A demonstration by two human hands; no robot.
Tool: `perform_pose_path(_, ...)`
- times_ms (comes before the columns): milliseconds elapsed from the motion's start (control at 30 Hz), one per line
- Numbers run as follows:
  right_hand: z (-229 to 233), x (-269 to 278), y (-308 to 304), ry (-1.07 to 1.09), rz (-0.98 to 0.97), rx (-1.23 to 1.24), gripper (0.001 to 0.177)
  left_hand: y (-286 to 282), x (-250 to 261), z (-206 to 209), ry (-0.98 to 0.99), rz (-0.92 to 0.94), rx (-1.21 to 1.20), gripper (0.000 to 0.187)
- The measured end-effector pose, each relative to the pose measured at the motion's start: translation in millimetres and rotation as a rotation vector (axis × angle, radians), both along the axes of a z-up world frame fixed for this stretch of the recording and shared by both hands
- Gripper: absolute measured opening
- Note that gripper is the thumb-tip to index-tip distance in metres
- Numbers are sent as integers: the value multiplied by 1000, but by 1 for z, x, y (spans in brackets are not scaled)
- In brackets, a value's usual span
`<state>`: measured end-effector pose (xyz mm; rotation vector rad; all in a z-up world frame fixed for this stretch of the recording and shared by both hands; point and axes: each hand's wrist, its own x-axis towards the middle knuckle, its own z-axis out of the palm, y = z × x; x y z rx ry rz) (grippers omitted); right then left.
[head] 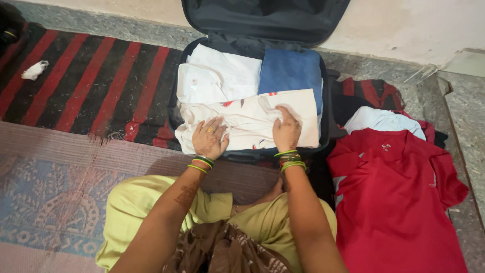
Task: The person unzips a suitcase, opens the lid, and rearranges clothing items including a red shirt and a white shirt before folding and placing a pair of blue pants inside.
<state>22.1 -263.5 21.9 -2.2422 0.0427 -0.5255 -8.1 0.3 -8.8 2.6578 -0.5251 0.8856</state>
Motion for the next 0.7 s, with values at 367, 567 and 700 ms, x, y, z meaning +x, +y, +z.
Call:
perform_pose_path(367,-41,32,-56,-95,-17,930,54,-1,-3,3,-32,4,-30,25)
perform_pose_path(567,-48,33,-67,-90,30,959,52,-1,-3,3,-28,-1,-31,25)
perform_pose_path(700,-68,40,-71,13,36,1085,33,-2,-3,2,-14,23,-18,26)
